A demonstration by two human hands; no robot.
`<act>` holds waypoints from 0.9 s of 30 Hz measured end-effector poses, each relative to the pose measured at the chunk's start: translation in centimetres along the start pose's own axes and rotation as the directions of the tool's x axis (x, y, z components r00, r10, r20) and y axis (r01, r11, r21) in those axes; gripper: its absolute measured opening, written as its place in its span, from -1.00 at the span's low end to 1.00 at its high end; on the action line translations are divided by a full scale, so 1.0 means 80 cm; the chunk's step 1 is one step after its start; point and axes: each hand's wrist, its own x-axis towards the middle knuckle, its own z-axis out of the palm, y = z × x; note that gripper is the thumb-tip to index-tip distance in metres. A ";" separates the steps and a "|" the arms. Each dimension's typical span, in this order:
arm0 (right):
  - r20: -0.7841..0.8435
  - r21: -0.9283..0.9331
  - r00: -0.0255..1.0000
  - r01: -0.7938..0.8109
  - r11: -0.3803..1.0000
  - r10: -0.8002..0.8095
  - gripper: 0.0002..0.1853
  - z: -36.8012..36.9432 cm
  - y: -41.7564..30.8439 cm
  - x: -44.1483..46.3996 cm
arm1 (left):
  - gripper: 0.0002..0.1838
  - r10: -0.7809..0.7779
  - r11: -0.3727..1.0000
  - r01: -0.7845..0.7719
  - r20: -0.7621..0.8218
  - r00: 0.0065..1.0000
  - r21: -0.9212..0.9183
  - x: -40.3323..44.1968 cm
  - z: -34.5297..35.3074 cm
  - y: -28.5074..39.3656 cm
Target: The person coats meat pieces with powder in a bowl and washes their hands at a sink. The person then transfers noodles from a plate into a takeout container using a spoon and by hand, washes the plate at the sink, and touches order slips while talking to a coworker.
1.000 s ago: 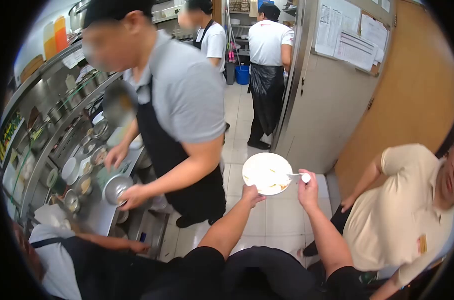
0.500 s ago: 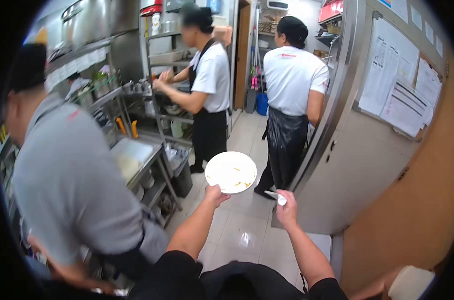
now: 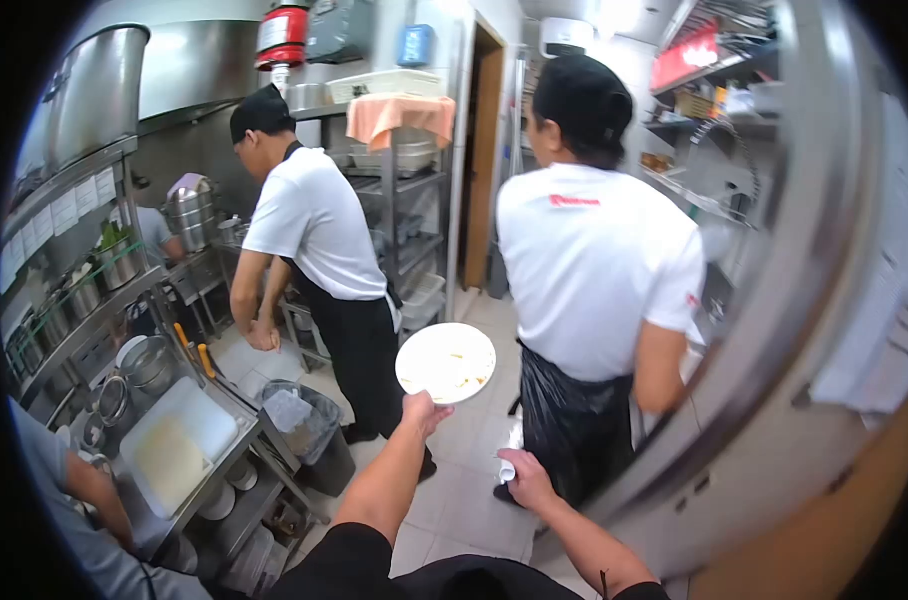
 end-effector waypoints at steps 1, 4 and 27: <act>0.036 0.032 0.999 -0.011 0.999 0.010 -0.56 0.017 0.017 0.024 | -0.65 -0.013 1.000 0.014 -0.058 0.998 0.017 0.011 0.004 0.011; 0.108 0.050 0.994 -0.024 0.998 0.018 -0.58 0.057 0.069 0.106 | -0.63 0.008 1.000 -0.006 -0.054 0.998 0.027 0.072 0.015 0.042; -0.210 -0.330 0.850 -0.528 0.783 0.484 -0.76 0.093 0.615 0.538 | -0.53 -0.186 0.949 0.074 0.355 0.916 0.307 0.623 0.335 0.199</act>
